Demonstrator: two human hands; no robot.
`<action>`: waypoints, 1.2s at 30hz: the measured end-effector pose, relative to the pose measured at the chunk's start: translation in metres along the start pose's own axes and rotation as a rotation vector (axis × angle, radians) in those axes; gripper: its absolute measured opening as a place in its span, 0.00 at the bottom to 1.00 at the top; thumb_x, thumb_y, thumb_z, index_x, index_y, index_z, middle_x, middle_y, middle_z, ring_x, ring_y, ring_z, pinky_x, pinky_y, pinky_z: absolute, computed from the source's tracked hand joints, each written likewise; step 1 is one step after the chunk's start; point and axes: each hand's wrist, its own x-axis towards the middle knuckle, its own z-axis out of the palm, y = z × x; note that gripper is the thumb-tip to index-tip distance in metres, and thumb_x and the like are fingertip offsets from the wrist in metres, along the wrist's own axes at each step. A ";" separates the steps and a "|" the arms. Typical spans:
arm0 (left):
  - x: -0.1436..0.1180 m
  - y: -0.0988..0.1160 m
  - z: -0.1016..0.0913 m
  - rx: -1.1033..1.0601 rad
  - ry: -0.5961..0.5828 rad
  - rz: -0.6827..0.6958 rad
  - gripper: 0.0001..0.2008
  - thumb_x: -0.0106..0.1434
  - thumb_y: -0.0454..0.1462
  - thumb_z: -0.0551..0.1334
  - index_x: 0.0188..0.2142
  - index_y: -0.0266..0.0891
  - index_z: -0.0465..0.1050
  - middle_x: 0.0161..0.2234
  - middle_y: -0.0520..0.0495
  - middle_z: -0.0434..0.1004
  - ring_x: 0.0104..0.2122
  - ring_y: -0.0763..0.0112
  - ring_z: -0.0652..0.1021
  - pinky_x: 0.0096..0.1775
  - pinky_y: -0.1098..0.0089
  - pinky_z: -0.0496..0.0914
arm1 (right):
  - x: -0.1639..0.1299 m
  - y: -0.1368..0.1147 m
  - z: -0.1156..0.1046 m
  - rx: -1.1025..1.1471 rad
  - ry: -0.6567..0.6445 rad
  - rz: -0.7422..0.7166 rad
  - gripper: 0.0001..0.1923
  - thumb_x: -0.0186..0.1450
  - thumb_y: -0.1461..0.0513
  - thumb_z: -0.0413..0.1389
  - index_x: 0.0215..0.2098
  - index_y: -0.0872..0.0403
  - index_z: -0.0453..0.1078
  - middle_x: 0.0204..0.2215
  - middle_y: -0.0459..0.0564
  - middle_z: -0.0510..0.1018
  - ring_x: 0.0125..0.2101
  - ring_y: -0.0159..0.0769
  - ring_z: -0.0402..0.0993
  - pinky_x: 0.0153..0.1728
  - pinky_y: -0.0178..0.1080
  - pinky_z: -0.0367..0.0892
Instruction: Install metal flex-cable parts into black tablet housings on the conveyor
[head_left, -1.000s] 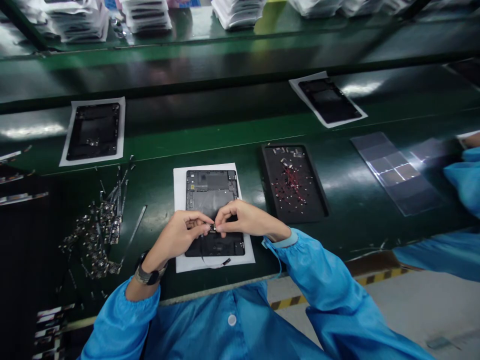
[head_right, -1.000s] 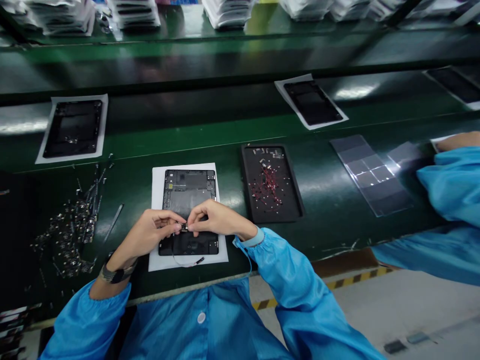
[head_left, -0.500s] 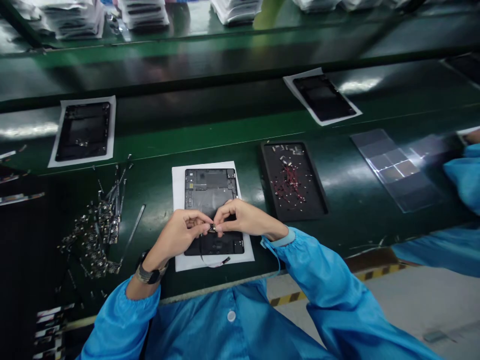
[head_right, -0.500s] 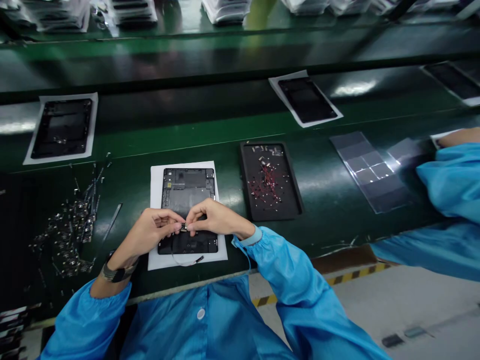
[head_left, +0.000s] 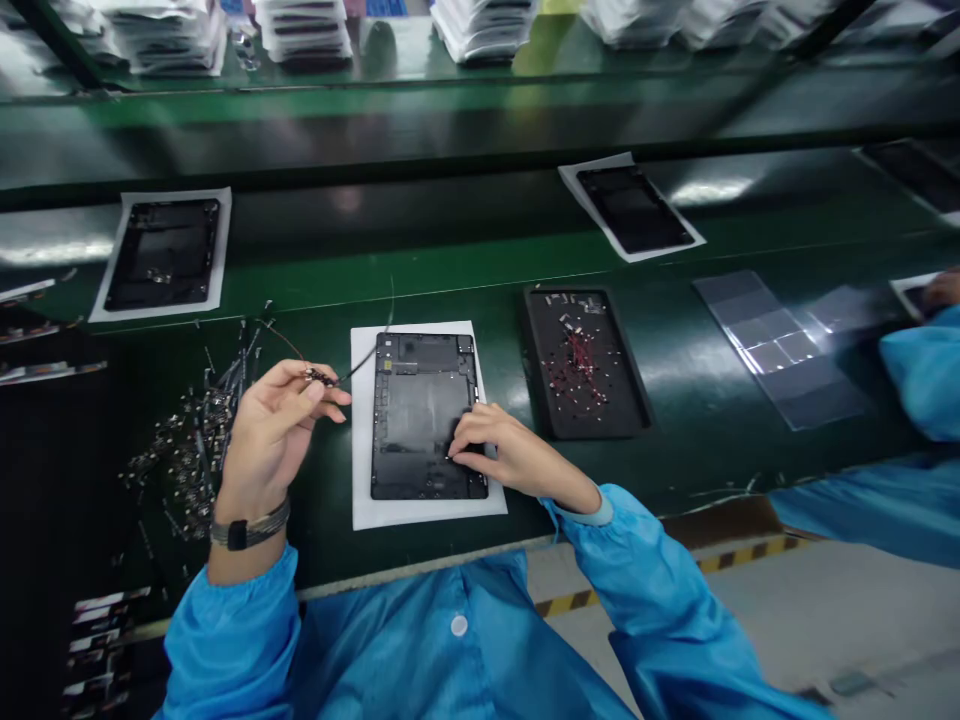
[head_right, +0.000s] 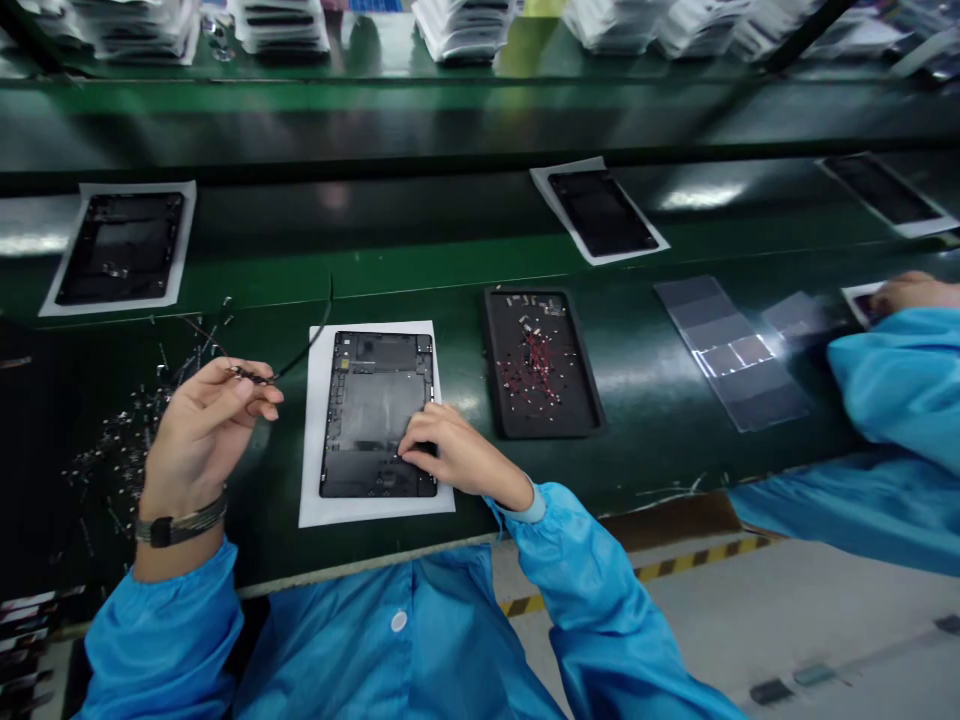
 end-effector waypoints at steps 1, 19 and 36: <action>0.000 -0.003 0.003 -0.006 0.001 -0.005 0.13 0.47 0.37 0.74 0.32 0.38 0.75 0.32 0.49 0.78 0.28 0.70 0.80 0.27 0.73 0.74 | 0.000 0.000 0.003 0.001 0.007 -0.007 0.07 0.69 0.63 0.56 0.36 0.53 0.76 0.34 0.52 0.78 0.39 0.41 0.68 0.45 0.45 0.61; -0.019 -0.068 0.048 0.250 -0.447 -0.456 0.12 0.47 0.35 0.72 0.28 0.35 0.71 0.22 0.49 0.77 0.23 0.72 0.77 0.26 0.72 0.71 | -0.009 -0.002 0.017 0.260 0.082 0.083 0.05 0.64 0.61 0.59 0.30 0.52 0.74 0.27 0.46 0.77 0.34 0.38 0.68 0.48 0.45 0.56; -0.022 -0.067 0.051 0.354 -0.414 -0.486 0.11 0.47 0.35 0.72 0.26 0.34 0.72 0.21 0.46 0.79 0.20 0.72 0.76 0.23 0.73 0.70 | -0.008 -0.006 0.021 0.275 0.133 0.198 0.05 0.62 0.65 0.61 0.27 0.54 0.74 0.25 0.44 0.72 0.33 0.35 0.69 0.47 0.43 0.55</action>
